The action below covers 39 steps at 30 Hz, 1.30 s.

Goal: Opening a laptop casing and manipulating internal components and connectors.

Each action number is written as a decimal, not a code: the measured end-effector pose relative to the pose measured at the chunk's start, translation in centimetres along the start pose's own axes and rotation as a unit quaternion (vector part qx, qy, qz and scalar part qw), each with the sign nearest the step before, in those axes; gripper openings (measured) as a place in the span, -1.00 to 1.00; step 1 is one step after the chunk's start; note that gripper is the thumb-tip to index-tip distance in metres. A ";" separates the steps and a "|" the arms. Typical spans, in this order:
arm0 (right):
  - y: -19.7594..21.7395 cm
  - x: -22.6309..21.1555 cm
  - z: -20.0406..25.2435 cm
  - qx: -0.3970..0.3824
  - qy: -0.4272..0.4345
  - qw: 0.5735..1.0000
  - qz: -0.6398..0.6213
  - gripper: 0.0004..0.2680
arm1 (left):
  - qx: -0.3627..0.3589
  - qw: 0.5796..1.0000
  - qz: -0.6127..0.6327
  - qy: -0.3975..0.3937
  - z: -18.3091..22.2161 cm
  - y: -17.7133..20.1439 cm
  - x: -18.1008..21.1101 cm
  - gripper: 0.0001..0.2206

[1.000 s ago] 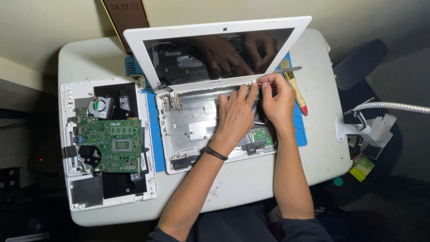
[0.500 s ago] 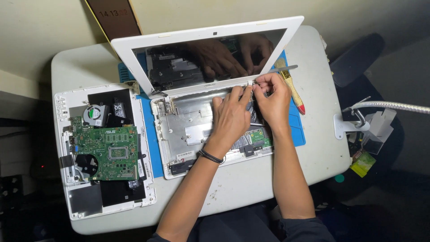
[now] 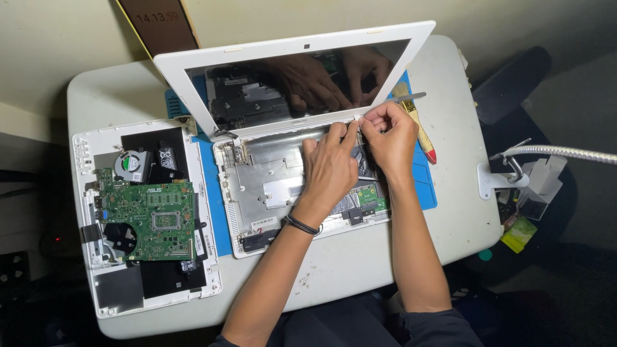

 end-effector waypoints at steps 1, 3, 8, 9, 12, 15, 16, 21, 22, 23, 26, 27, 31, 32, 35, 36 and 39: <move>0.1 0.0 -0.1 0.001 0.000 1.000 0.000 -0.89 | -0.001 1.000 0.000 -0.001 0.0 -0.1 0.0 -0.43; 0.1 0.0 -0.2 -0.006 -0.005 1.000 0.011 -0.88 | 0.001 1.000 -0.005 -0.001 -0.1 -0.1 0.0 -0.42; 0.1 0.0 -0.3 -0.007 -0.011 1.000 0.017 -0.90 | 0.003 1.000 -0.025 -0.018 -0.3 -0.5 -0.1 -0.44; 0.0 0.0 -0.2 -0.006 -0.011 1.000 0.020 -0.90 | 0.005 0.999 -0.034 -0.022 -0.3 -0.6 -0.2 -0.44; 0.1 0.2 -0.3 -0.002 -0.006 1.000 0.026 -0.90 | 0.002 0.999 -0.037 -0.025 -0.3 -0.3 0.3 -0.45; 0.1 -0.2 -0.2 0.000 0.005 0.999 0.032 -0.90 | 0.005 0.999 -0.039 -0.026 -0.3 -0.2 0.3 -0.43; 0.1 -0.1 0.1 -0.003 0.006 0.999 0.031 -0.90 | 0.006 0.999 -0.039 -0.024 0.1 -0.3 0.3 -0.43; 0.2 0.0 -0.1 -0.015 0.016 1.000 0.013 -0.91 | 0.003 1.000 -0.009 -0.012 0.2 -0.3 -0.1 -0.46; 0.5 -0.3 0.0 -0.016 0.019 1.000 0.011 -0.91 | 0.006 1.000 -0.011 -0.011 0.4 0.1 -0.1 -0.46; 0.8 -0.4 0.2 -0.021 0.006 1.000 -0.009 -0.91 | 0.005 1.000 0.001 -0.009 0.6 0.4 -0.2 -0.49; 1.2 -0.2 0.4 -0.027 0.008 1.000 -0.008 -0.90 | 0.007 1.000 0.020 -0.006 1.2 2.0 0.1 -0.55; 1.2 -0.1 0.5 -0.024 0.022 0.999 0.013 -0.89 | 0.007 1.000 0.027 -0.008 1.4 2.7 0.2 -0.58; 1.4 -2.4 1.2 -0.041 0.119 0.992 0.029 -0.89 | 0.028 0.998 0.056 -0.017 2.8 4.1 -1.1 -0.61; 1.5 -2.9 1.4 -0.033 0.144 0.988 0.044 -0.88 | 0.039 0.997 0.054 -0.027 3.0 4.5 -1.4 -0.63; 1.8 -3.4 1.6 -0.024 0.181 0.981 0.064 -0.86 | 0.067 0.996 0.038 -0.040 3.6 6.3 -2.9 -0.65; 1.9 -3.5 1.7 -0.021 0.190 0.979 0.069 -0.86 | 0.080 0.995 0.025 -0.045 3.7 7.0 -3.4 -0.65; 2.0 -5.1 2.4 -0.017 0.228 0.971 0.076 -0.88 | 0.116 0.993 0.025 -0.027 5.0 10.0 -3.6 -0.64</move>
Point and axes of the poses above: each hand's wrist, its own z-axis away from the middle knuckle, its own y-axis out of the back of the hand, x = y × z, the point moved 6 cm from there along -z, towards the middle knuckle, and after that the axes turned 14 degrees about z, right-handed, at the moved point
